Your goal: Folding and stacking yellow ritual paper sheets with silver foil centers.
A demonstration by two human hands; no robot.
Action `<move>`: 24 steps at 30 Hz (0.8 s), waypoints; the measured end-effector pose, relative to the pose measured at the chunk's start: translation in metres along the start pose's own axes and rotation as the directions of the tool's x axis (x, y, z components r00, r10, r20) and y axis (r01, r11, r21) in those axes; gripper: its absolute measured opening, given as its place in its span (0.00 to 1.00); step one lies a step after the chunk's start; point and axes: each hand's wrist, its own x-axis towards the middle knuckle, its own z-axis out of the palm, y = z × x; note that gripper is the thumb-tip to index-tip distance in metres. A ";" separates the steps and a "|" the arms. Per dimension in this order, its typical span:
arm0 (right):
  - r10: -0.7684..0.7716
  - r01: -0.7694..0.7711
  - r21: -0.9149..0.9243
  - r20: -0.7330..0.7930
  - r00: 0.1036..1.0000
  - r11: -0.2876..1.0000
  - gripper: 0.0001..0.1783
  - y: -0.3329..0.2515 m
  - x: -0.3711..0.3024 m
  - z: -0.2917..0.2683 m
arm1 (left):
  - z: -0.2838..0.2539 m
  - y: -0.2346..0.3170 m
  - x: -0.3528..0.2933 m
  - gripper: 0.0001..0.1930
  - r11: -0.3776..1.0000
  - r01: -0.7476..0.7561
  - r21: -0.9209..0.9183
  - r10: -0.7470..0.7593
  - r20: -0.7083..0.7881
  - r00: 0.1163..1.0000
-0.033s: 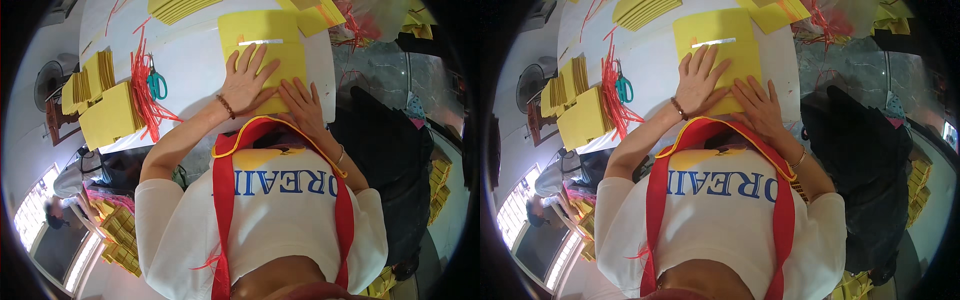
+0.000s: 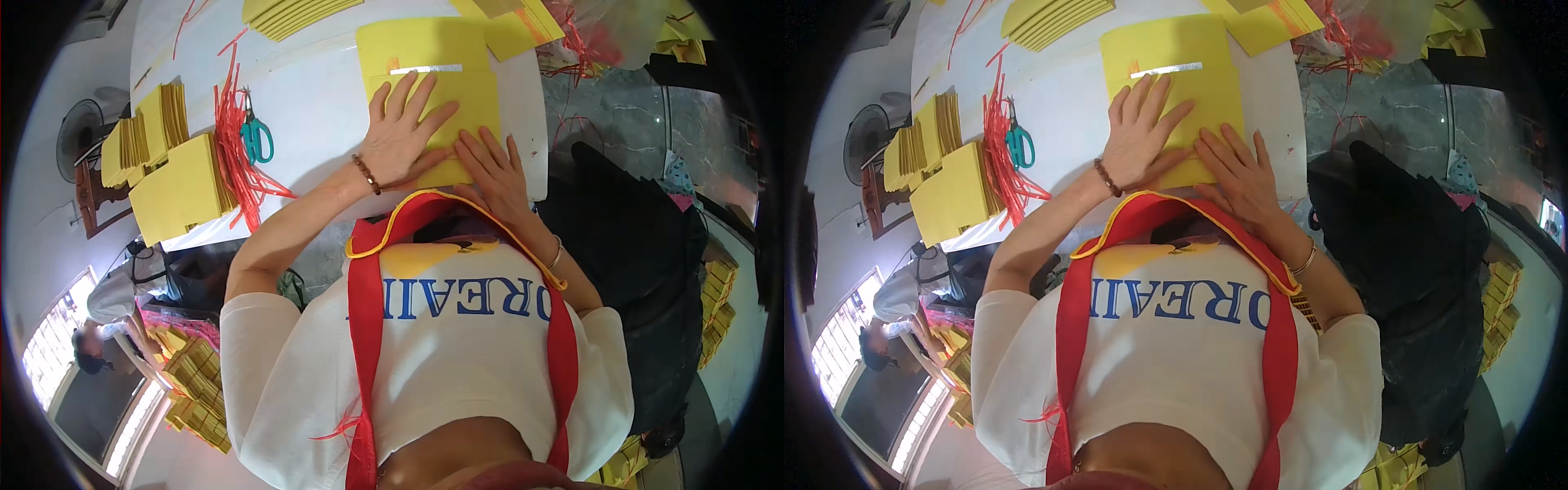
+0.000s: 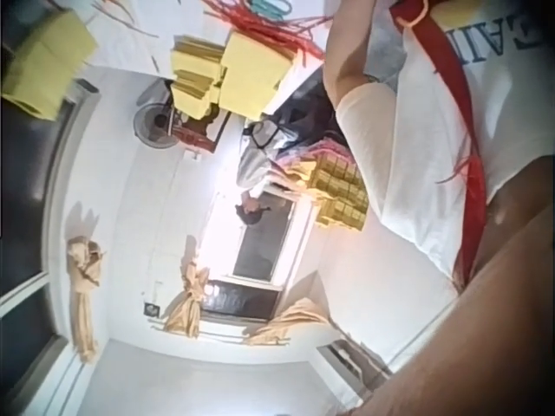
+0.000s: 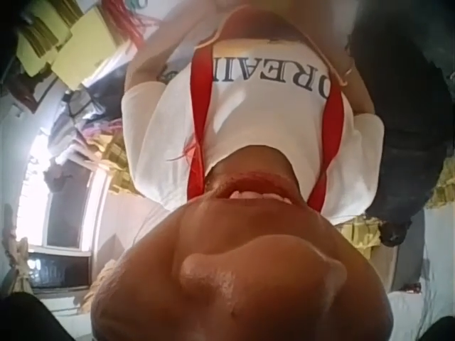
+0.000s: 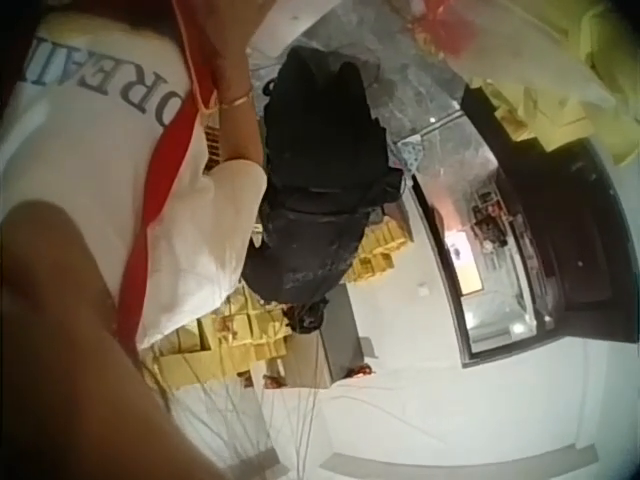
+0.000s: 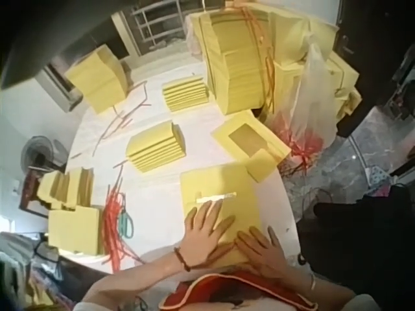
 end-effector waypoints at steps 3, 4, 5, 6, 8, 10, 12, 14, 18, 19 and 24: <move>-0.001 0.001 -0.005 0.000 1.000 1.000 0.31 0.000 0.000 -0.001 | -0.012 -0.003 -0.002 0.31 0.992 -0.093 -0.080 0.092 -0.007 0.996; 0.003 -0.003 -0.019 0.003 1.000 1.000 0.31 0.000 0.001 -0.003 | -0.012 -0.002 -0.004 0.30 0.989 -0.127 -0.080 0.130 0.038 0.991; -0.012 0.012 -0.020 -0.007 1.000 1.000 0.31 -0.002 0.001 -0.006 | -0.011 -0.001 -0.006 0.30 0.984 -0.160 -0.079 0.167 0.082 0.983; -0.006 0.006 0.040 0.017 1.000 0.999 0.28 -0.004 0.002 -0.008 | -0.010 0.000 -0.010 0.30 0.987 -0.149 -0.054 0.153 0.075 0.985; -0.037 0.036 0.084 0.018 0.999 0.996 0.26 0.006 0.005 -0.016 | -0.008 0.008 -0.009 0.25 0.976 -0.198 0.087 0.193 0.059 0.979; 0.242 -0.320 0.844 0.233 0.942 0.430 0.22 0.023 0.000 -0.024 | -0.007 0.017 -0.008 0.24 0.959 -0.195 0.204 0.191 0.042 0.981; 0.447 -0.207 0.909 0.026 0.894 0.361 0.21 0.023 0.005 -0.034 | -0.007 0.021 -0.006 0.23 0.932 -0.185 0.313 0.183 0.036 0.982; 0.508 -0.165 0.896 -0.076 0.858 0.411 0.22 0.027 0.011 -0.033 | -0.007 0.018 -0.002 0.22 0.961 -0.183 0.206 0.165 0.102 0.981; 0.706 -0.197 0.940 -0.061 0.705 0.278 0.23 0.033 0.011 -0.021 | -0.037 -0.016 0.010 0.21 0.967 -0.180 -0.178 0.187 0.023 0.982; 0.704 -0.190 0.942 -0.064 0.707 0.277 0.23 0.036 0.009 -0.016 | -0.044 -0.031 0.013 0.21 0.968 -0.156 -0.196 0.139 -0.097 0.986; 0.738 -0.288 0.940 0.061 0.672 0.184 0.23 0.041 -0.002 0.004 | -0.113 -0.136 0.049 0.26 0.995 0.016 0.102 0.034 -0.469 0.882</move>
